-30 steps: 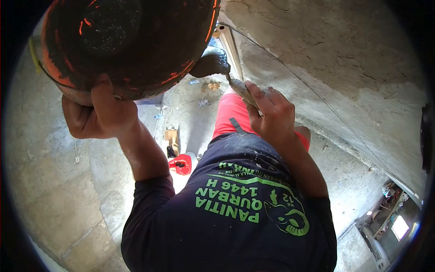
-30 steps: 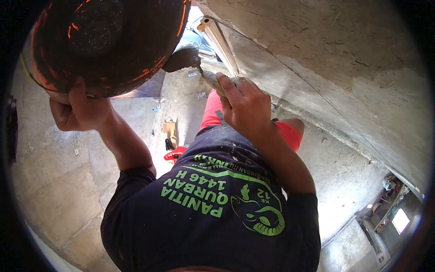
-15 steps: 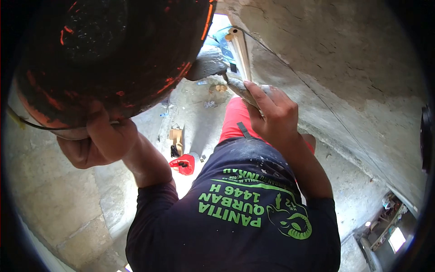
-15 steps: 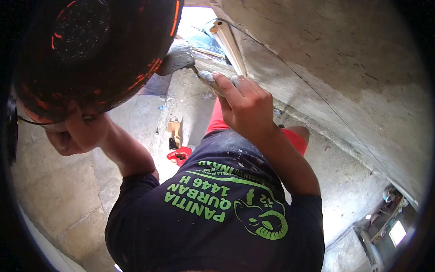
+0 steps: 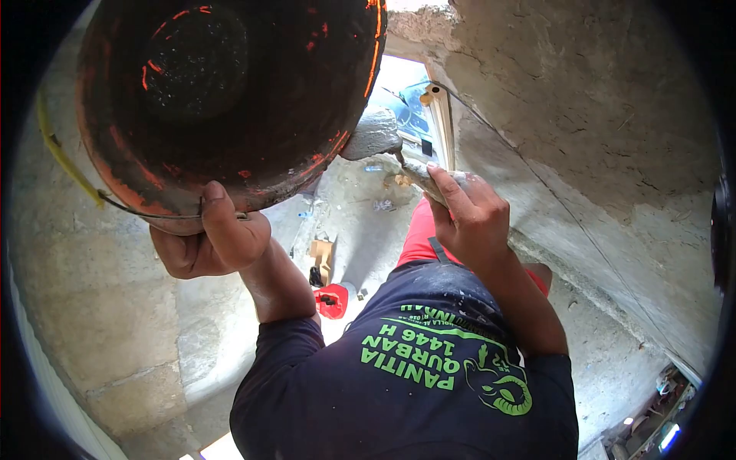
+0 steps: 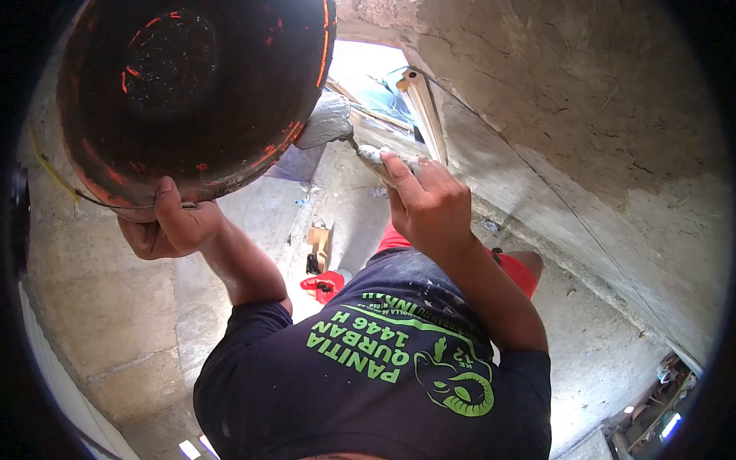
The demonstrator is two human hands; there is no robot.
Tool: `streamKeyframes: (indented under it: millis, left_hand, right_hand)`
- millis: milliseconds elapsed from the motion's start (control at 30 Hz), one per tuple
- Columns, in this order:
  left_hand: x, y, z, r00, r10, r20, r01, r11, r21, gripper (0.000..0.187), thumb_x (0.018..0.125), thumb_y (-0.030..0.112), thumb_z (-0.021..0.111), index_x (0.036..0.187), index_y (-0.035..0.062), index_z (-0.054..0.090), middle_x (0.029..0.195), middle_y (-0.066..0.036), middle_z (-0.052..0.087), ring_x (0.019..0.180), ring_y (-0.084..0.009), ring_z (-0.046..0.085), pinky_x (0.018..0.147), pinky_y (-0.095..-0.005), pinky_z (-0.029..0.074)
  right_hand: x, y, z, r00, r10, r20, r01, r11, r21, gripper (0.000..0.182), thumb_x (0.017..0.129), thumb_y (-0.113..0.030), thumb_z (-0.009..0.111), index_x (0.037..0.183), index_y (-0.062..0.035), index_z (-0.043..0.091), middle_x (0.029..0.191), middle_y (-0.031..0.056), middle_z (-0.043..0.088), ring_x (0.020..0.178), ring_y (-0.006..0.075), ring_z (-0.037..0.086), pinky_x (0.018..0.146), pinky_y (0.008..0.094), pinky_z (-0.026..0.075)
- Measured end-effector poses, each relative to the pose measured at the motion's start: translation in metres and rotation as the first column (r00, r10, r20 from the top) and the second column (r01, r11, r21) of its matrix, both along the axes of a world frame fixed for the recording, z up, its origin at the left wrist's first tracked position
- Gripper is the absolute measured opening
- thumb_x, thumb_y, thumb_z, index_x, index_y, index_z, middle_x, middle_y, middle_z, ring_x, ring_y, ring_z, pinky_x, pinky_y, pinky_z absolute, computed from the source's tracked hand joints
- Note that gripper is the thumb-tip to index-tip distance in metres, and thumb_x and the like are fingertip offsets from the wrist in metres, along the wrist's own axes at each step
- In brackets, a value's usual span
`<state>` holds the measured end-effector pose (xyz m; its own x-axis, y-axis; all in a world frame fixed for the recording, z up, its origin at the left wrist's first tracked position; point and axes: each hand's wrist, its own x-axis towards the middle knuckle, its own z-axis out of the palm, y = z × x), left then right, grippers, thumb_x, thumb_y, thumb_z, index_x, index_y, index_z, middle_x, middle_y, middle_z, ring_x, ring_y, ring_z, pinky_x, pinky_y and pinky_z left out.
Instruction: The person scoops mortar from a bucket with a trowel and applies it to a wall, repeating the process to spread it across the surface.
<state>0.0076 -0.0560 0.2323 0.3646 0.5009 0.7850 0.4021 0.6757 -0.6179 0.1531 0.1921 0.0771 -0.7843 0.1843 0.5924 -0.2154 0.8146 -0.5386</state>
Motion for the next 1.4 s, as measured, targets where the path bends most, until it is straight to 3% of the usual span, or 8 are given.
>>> streamKeyframes:
  millis: [67, 200, 267, 600, 700, 800, 1167, 1400]
  left_hand:
    - [0.001, -0.011, -0.009, 0.908, -0.191, 0.372, 0.121, 0.972, 0.202, 0.016, 0.094, 0.016, 0.074, 0.104, 0.0168, 0.061, 0.088, -0.005, 0.07, 0.064, -0.0189, 0.069, 0.053, -0.0218, 0.049]
    - [-0.002, -0.003, -0.012, 0.895, -0.255, 0.366, 0.195, 0.962, 0.193, 0.013, 0.094, 0.014, 0.073, 0.099, 0.0162, 0.062, 0.087, -0.006, 0.069, 0.063, -0.0186, 0.067, 0.054, -0.0215, 0.049]
    - [0.0, 0.011, -0.009, 0.852, -0.388, 0.352, 0.255, 0.894, 0.368, 0.008, 0.077, 0.007, 0.064, 0.07, 0.002, 0.064, 0.07, -0.008, 0.062, 0.061, -0.0132, 0.063, 0.057, -0.0271, 0.053]
    - [0.004, 0.011, -0.003, 0.922, -0.211, 0.324, 0.113, 0.949, 0.295, 0.009, 0.078, 0.004, 0.062, 0.077, -0.0014, 0.07, 0.078, -0.013, 0.07, 0.07, -0.0168, 0.069, 0.063, -0.0282, 0.055]
    - [0.004, 0.011, -0.002, 0.808, -0.431, 0.402, 0.223, 0.854, 0.469, 0.012, 0.075, 0.004, 0.062, 0.076, -0.0051, 0.069, 0.079, -0.015, 0.073, 0.07, -0.0161, 0.069, 0.064, -0.0271, 0.055]
    - [0.005, 0.007, 0.0, 0.92, -0.184, 0.346, 0.069, 0.945, 0.32, 0.015, 0.07, 0.005, 0.059, 0.074, -0.007, 0.069, 0.081, -0.016, 0.075, 0.07, -0.0151, 0.069, 0.065, -0.0263, 0.054]
    - [0.014, 0.034, 0.009, 0.753, -0.546, 0.368, 0.29, 0.776, 0.56, 0.013, 0.061, 0.003, 0.055, 0.065, -0.0041, 0.066, 0.072, -0.013, 0.075, 0.058, -0.0107, 0.063, 0.058, -0.0227, 0.049]
    - [0.013, 0.035, 0.013, 0.697, -0.596, 0.4, 0.342, 0.765, 0.545, 0.019, 0.063, 0.001, 0.056, 0.073, -0.007, 0.07, 0.073, -0.015, 0.075, 0.058, -0.0111, 0.063, 0.058, -0.0224, 0.048]
  right_hand:
    - [-0.002, -0.002, -0.002, 1.0, 0.002, -0.014, -0.002, 1.0, 0.004, 0.048, 0.077, -0.008, 0.081, 0.125, -0.0069, 0.07, 0.086, 0.0133, 0.069, 0.072, 0.0311, 0.066, 0.062, 0.0417, 0.054]
    - [-0.002, -0.001, -0.007, 1.0, -0.002, -0.013, 0.003, 0.999, 0.037, 0.047, 0.08, -0.011, 0.079, 0.126, -0.0087, 0.07, 0.084, 0.0118, 0.066, 0.069, 0.0303, 0.065, 0.059, 0.0412, 0.053]
    - [-0.003, -0.004, -0.003, 0.999, -0.003, -0.036, 0.004, 0.999, 0.043, 0.046, 0.081, -0.012, 0.078, 0.126, -0.0091, 0.07, 0.084, 0.0114, 0.065, 0.068, 0.0301, 0.064, 0.058, 0.041, 0.052]
    - [-0.007, -0.003, -0.001, 0.998, -0.008, -0.055, 0.01, 0.999, 0.046, 0.047, 0.08, -0.009, 0.077, 0.127, -0.0092, 0.07, 0.082, 0.0128, 0.064, 0.068, 0.0306, 0.063, 0.059, 0.0407, 0.052]
    - [-0.008, -0.003, 0.002, 0.997, -0.019, -0.072, 0.023, 0.998, 0.056, 0.047, 0.08, -0.009, 0.076, 0.127, -0.0095, 0.07, 0.083, 0.0122, 0.065, 0.068, 0.0304, 0.063, 0.059, 0.0406, 0.052]
    - [-0.008, -0.002, 0.003, 0.999, -0.015, -0.046, 0.017, 0.998, 0.052, 0.047, 0.08, -0.009, 0.076, 0.127, -0.0096, 0.07, 0.084, 0.012, 0.066, 0.069, 0.0303, 0.064, 0.06, 0.0405, 0.052]
    - [-0.015, -0.005, 0.002, 0.998, -0.049, -0.051, 0.05, 0.999, 0.009, 0.045, 0.078, -0.007, 0.079, 0.122, -0.0095, 0.071, 0.087, 0.0114, 0.069, 0.075, 0.0303, 0.067, 0.064, 0.0407, 0.055]
    - [-0.012, -0.005, 0.005, 0.998, -0.059, -0.033, 0.059, 0.998, -0.001, 0.045, 0.078, -0.008, 0.08, 0.122, -0.0096, 0.071, 0.088, 0.0124, 0.07, 0.076, 0.0311, 0.068, 0.065, 0.0417, 0.055]
